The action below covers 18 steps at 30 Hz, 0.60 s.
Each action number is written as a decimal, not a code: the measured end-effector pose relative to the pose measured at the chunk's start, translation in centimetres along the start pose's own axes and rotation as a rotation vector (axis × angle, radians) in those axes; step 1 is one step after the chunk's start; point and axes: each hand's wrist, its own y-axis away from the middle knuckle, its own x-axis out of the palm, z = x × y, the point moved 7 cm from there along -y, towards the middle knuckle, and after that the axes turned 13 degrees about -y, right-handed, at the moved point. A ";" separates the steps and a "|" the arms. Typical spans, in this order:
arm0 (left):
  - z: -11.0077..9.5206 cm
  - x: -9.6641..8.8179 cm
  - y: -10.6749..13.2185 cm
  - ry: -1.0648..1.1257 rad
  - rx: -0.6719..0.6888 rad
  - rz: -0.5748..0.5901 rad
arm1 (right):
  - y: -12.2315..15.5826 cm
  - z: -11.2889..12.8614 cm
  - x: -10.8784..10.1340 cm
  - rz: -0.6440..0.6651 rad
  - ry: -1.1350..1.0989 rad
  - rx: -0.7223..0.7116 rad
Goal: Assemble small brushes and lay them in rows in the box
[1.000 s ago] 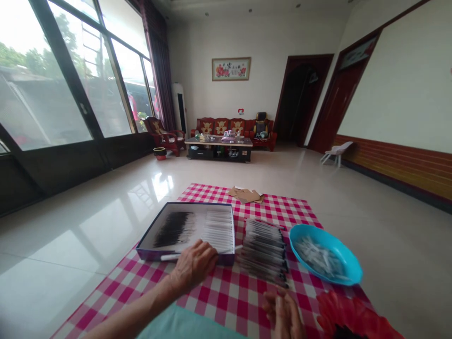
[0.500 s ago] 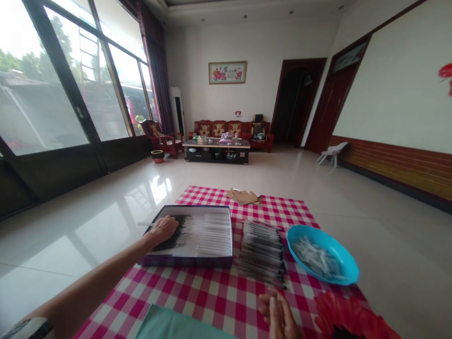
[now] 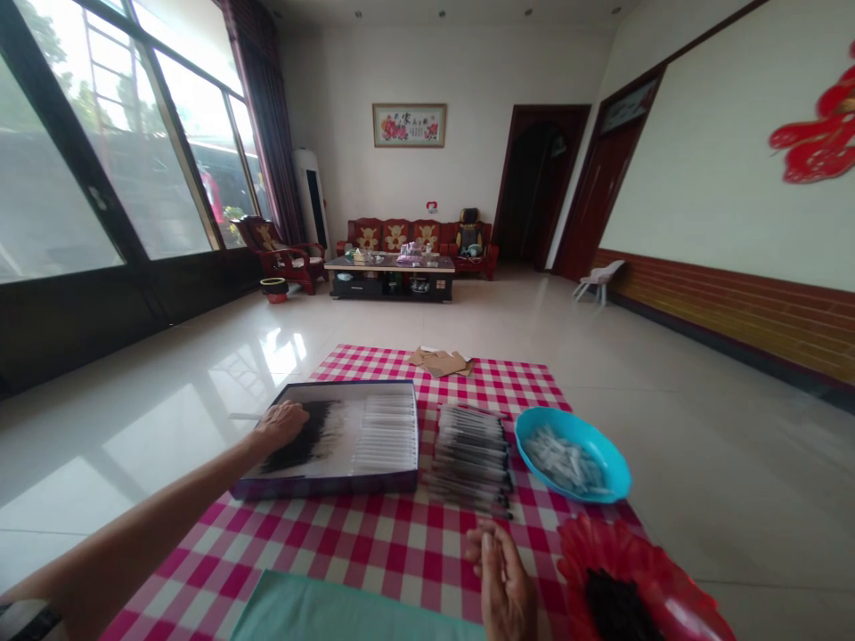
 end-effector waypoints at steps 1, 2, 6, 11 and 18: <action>-0.1 -0.6 0.1 -0.021 -0.012 -0.018 | -0.1 -0.1 -0.2 0.000 0.022 -0.035; -0.4 -1.3 0.3 -0.040 -0.022 -0.040 | -0.2 0.0 -0.4 -0.003 0.062 -0.088; -4.1 -5.0 2.0 -0.042 0.024 -0.154 | -0.7 1.6 -0.4 0.023 0.372 -0.421; -13.8 -8.7 6.6 0.202 0.293 -0.382 | -1.1 2.9 1.9 0.159 0.628 -0.686; -23.3 -5.4 10.3 0.735 0.453 -0.455 | -0.8 4.0 3.1 0.132 0.532 -0.625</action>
